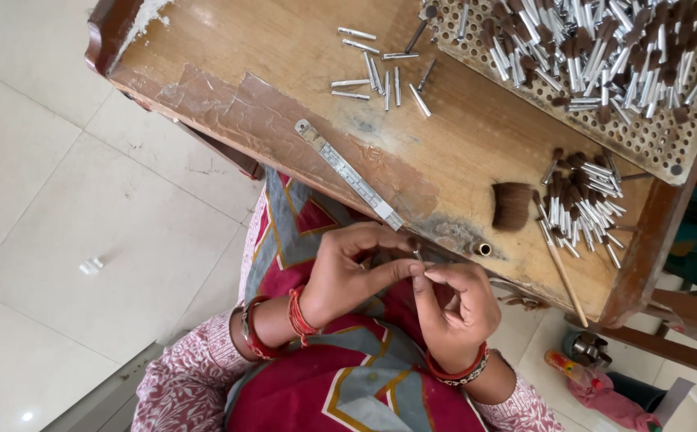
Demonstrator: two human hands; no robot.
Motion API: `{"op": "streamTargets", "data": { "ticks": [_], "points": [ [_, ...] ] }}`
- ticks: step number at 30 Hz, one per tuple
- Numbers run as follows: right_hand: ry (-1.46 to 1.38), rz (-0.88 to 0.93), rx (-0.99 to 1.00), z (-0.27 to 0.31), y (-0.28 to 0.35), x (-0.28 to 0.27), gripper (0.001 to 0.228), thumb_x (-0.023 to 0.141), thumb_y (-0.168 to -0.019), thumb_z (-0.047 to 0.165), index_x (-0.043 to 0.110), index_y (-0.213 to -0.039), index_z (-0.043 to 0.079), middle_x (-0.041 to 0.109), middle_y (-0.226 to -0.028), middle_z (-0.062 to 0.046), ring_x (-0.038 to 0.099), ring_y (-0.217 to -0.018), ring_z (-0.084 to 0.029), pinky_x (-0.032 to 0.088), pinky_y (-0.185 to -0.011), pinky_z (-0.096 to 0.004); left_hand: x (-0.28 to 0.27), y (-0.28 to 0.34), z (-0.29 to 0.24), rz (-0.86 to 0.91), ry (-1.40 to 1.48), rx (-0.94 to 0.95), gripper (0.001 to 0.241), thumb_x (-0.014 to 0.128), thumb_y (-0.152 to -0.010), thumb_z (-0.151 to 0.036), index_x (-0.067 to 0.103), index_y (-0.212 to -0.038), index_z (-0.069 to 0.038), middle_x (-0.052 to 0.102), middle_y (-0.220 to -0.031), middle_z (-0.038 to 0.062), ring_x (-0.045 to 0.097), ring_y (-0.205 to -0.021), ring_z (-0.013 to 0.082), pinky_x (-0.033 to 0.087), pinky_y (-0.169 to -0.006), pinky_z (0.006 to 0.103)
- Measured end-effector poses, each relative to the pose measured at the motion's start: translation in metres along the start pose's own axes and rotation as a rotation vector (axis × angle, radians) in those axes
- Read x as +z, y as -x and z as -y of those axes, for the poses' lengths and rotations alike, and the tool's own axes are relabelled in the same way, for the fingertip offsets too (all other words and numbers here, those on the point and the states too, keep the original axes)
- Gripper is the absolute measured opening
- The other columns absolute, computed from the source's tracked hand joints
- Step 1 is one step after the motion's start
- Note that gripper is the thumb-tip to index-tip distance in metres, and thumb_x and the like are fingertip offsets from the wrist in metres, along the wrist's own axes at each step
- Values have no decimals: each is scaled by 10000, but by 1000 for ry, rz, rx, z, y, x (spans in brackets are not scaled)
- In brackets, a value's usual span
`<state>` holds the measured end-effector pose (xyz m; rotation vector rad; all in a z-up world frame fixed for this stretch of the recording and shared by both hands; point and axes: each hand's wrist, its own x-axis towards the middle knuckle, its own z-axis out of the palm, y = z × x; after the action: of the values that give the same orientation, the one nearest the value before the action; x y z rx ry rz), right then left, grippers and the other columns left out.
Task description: Assembling brushes by manually inserting bristles into metal ferrules.
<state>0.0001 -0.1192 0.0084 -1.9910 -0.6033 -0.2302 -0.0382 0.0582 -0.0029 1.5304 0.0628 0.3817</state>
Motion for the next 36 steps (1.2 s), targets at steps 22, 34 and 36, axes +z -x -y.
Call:
{"op": "streamTargets", "data": {
  "ticks": [22, 34, 36],
  "points": [
    [-536, 264, 373, -29, -10, -65, 36, 661, -993, -41, 667, -1027, -52, 666, -1020, -73, 642, -925, -102, 526, -824, -244, 46, -6, 1, 385, 196, -208, 100, 792, -890, -39, 751, -957, 22, 678, -854, 32, 621, -796, 83, 501, -700, 249],
    [-335, 172, 263, -15, -39, -107, 45, 648, -956, -36, 652, -998, -21, 668, -995, -67, 638, -900, -105, 520, -796, -231, 64, -56, -31, 439, -68, -126, 148, 819, -866, -114, 790, -982, -26, 733, -828, 71, 658, -659, 129, 516, -591, 272],
    [324, -48, -108, -20, -55, -125, 92, 677, -945, -28, 695, -1021, 19, 707, -1008, -77, 677, -887, -163, 530, -792, -279, 62, -84, -40, 448, -130, 76, 254, 794, -873, -156, 749, -1086, -25, 736, -940, 86, 738, -730, 142, 597, -631, 274]
  ]
}}
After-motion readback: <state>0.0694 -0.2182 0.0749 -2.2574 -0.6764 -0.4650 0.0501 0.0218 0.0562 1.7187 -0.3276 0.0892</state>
